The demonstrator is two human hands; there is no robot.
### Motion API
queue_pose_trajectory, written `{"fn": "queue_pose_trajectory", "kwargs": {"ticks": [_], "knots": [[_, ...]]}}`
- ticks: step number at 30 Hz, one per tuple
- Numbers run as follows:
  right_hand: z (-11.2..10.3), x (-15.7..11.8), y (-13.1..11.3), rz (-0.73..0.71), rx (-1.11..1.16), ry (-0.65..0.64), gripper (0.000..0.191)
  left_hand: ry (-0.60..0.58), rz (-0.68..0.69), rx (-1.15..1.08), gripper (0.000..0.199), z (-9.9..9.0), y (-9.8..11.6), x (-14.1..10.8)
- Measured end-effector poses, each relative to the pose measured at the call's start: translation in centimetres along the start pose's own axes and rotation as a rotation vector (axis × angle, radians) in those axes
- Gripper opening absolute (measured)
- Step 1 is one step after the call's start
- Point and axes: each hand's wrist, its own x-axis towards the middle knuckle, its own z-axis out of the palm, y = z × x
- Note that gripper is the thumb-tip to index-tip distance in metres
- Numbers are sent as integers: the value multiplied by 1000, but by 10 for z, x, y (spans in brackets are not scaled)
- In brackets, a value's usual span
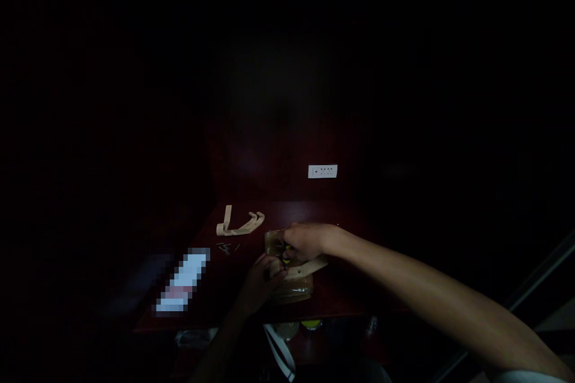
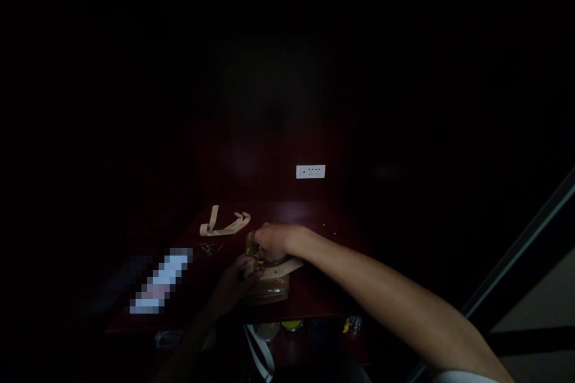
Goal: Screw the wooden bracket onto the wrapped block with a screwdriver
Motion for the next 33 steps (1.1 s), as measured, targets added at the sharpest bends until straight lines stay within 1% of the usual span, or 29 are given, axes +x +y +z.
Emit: {"fn": "queue_pose_trajectory", "kwargs": {"ticks": [2, 4, 8, 10, 13, 15, 17, 21, 25, 30, 33], "knots": [[-2, 0, -2, 28, -13, 12, 35, 2, 4, 5, 25, 0, 0, 0], [-2, 0, -2, 26, -24, 28, 37, 4, 1, 12, 25, 0, -1, 0], [4, 1, 2, 41, -48, 67, 38, 3, -11, 17, 25, 0, -2, 1], [8, 1, 4, 40, -20, 88, 40, -8, -23, 6, 26, 0, -2, 1], [12, 0, 8, -28, 77, 101, 42, -21, -28, -9, 26, -1, -3, 1], [14, 0, 9, -93, 119, 105, 39, -21, -26, -8, 27, -1, -4, 1], [13, 0, 9, -125, 117, 107, 34, -15, -24, -1, 26, -1, -4, 1], [7, 2, 5, -95, 64, 96, 29, -14, -24, 1, 26, -1, -2, 1], [0, 1, -1, -46, 31, 56, 30, -18, -29, 7, 28, 0, 0, 1], [-1, 3, -2, -58, 2, 83, 26, -17, -20, 14, 28, 0, 0, 1], [-1, 5, -1, -39, -5, 82, 28, -14, -18, 9, 27, 0, 1, 1]]}}
